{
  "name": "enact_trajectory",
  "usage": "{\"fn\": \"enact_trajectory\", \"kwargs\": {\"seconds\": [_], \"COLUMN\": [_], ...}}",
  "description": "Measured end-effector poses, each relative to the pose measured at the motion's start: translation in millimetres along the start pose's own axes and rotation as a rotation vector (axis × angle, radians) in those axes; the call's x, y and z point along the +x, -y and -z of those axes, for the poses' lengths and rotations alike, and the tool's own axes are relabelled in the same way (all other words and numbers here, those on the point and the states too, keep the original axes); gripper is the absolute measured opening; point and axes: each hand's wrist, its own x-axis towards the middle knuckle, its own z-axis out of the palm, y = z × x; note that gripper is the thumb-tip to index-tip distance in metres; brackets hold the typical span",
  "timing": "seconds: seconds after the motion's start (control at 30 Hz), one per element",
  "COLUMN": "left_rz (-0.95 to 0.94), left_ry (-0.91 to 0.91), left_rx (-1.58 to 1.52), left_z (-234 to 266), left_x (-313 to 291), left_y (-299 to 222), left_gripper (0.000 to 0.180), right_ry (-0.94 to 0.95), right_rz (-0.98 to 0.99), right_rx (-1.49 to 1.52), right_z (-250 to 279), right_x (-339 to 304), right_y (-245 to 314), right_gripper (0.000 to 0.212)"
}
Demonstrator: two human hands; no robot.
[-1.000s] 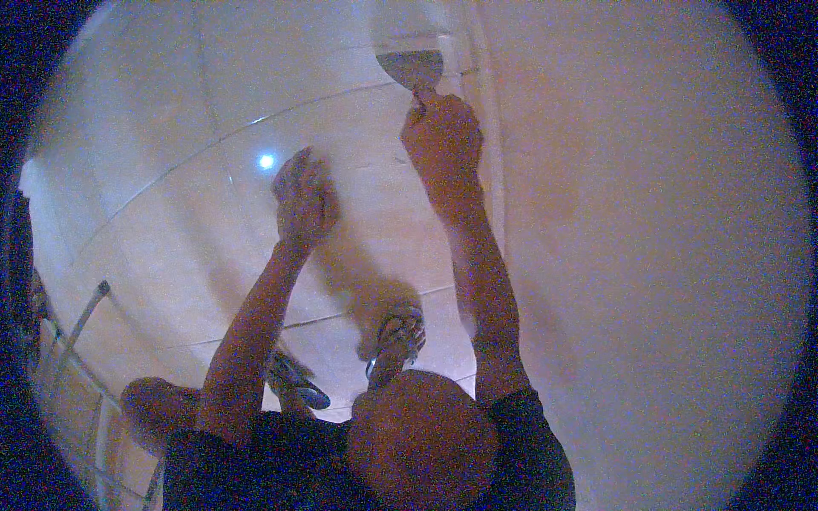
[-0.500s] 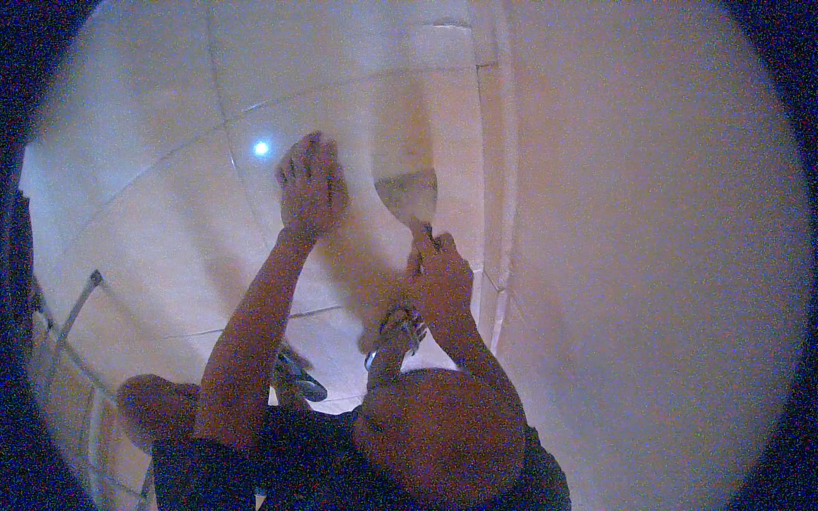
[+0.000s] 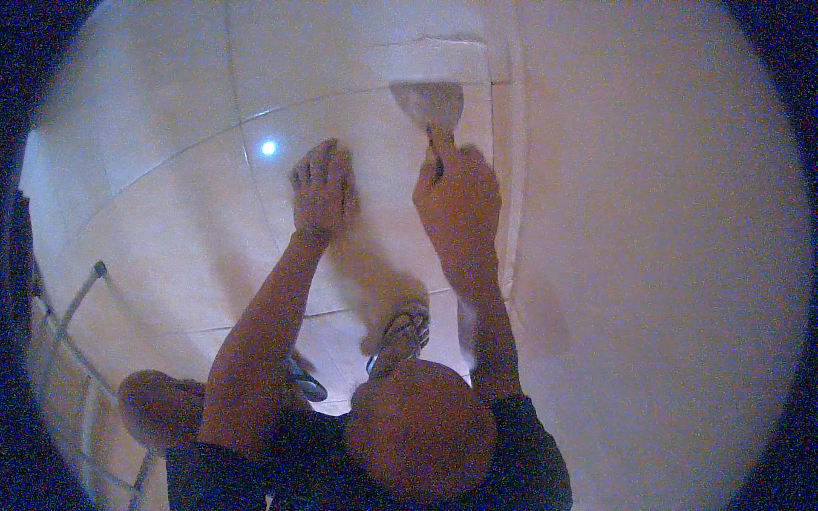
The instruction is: The person kneels on a tiled floor and uses a putty knife to apply and smooth grout into the gaps between tiles. The person moves along the floor, working on different sections of the grout lines.
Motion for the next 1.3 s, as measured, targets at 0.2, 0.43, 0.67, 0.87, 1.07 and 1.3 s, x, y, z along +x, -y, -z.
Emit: {"fn": "enact_trajectory", "kwargs": {"seconds": [0.2,0.43,0.67,0.87,1.07,1.3], "left_rz": [-0.02,-0.035,-0.024,-0.038,-0.044,-0.032], "left_ry": [0.013,0.016,-0.017,-0.011,-0.014,0.004], "left_rx": [-0.016,0.01,-0.002,0.021,0.026,0.05], "left_z": [1,4,8,11,4,3], "left_x": [2,4,7,11,11,2], "left_y": [-5,-5,-4,-6,-8,-7], "left_gripper": [0.043,0.043,0.041,0.041,0.041,0.041], "right_ry": [0.005,-0.08,-0.097,-0.02,-0.223,-0.064], "right_rz": [-0.028,0.036,0.01,-0.061,0.024,-0.094], "right_rx": [-0.065,-0.073,-0.015,-0.024,-0.043,0.021], "right_z": [-17,-29,22,12,-22,10], "right_x": [9,90,69,68,125,74], "right_y": [-19,-31,-20,-36,-57,-42], "right_gripper": [0.028,0.025,0.026,0.028,0.024,0.026]}}
